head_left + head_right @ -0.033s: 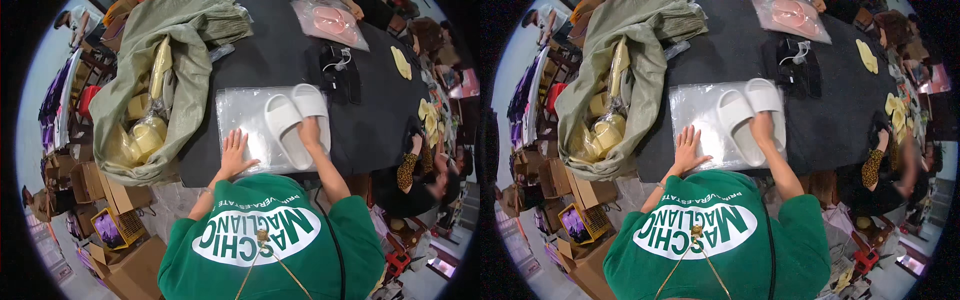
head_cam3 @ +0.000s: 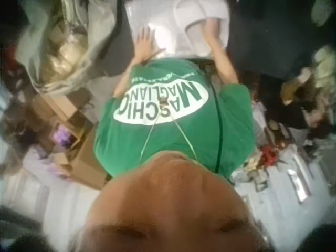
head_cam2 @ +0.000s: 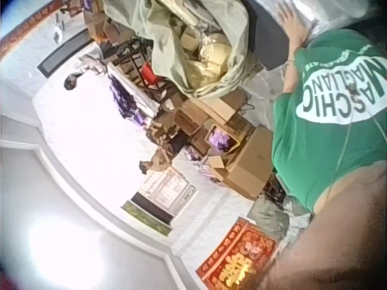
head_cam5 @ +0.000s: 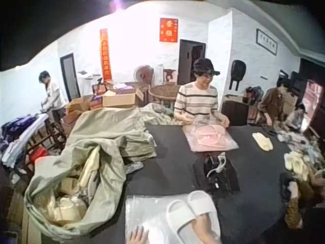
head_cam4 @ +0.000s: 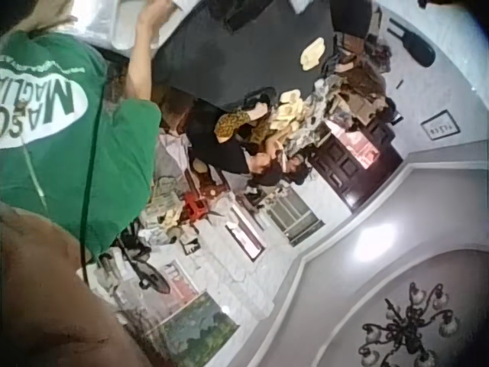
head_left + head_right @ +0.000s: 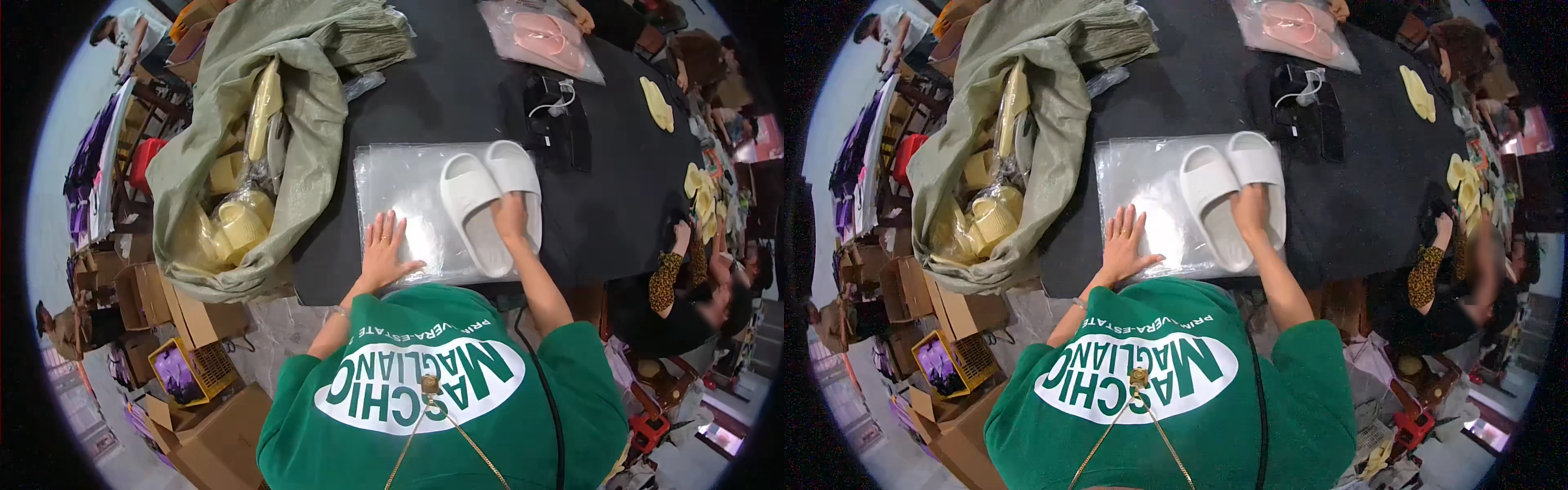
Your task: The person packs pairs of yellow, white, and black plastic slippers into clear plastic bags. They retrieve slippers from a large green sack, place them into bags, and seal them on a table. The person works alongside others in a busy room filled with boxes and packing materials.
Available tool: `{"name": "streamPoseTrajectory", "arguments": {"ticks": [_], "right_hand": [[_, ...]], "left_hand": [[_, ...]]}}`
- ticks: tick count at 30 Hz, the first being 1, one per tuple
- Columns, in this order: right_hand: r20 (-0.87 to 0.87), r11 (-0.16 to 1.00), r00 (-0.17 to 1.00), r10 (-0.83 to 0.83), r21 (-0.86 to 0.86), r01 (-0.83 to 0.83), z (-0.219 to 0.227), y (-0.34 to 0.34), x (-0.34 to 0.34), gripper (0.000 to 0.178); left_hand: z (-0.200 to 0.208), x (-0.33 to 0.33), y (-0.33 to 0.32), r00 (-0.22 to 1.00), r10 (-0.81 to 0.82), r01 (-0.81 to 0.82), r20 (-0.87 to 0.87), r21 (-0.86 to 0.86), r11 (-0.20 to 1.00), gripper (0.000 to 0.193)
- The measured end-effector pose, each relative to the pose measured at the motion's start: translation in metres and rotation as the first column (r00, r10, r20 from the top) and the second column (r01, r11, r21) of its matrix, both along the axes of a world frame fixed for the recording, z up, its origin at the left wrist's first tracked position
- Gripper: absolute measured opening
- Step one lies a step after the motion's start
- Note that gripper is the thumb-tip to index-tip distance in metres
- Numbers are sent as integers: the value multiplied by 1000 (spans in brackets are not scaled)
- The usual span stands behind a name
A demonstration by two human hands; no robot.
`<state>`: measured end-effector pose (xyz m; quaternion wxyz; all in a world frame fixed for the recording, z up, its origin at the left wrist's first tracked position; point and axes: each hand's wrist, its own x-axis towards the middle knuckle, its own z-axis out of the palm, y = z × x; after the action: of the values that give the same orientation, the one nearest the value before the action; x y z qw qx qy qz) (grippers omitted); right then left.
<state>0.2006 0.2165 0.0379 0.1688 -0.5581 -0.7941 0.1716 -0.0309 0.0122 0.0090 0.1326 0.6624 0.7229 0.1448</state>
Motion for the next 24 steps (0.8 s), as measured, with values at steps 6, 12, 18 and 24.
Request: {"name": "streamPoseTrajectory", "arguments": {"ticks": [6, 12, 18, 24], "right_hand": [[-101, 960, 995, -12, 278, 40, -39, 2, 8, 45], [-106, 969, 994, -22, 244, 47, -35, 2, 7, 46], [-100, 954, 995, -15, 295, 44, -40, 2, 9, 36], [-118, 951, 993, -14, 305, 50, -47, 3, 10, 36]], "left_hand": [[-1, 5, 14, 997, 77, -77, 30, -2, 997, 80], [3, -3, 96, 1000, 22, -20, -6, 232, 972, 59], [-12, -26, 136, 973, 163, -134, -163, 175, 975, 59], [-13, -34, 120, 881, 451, -422, -146, 190, 886, 58]]}}
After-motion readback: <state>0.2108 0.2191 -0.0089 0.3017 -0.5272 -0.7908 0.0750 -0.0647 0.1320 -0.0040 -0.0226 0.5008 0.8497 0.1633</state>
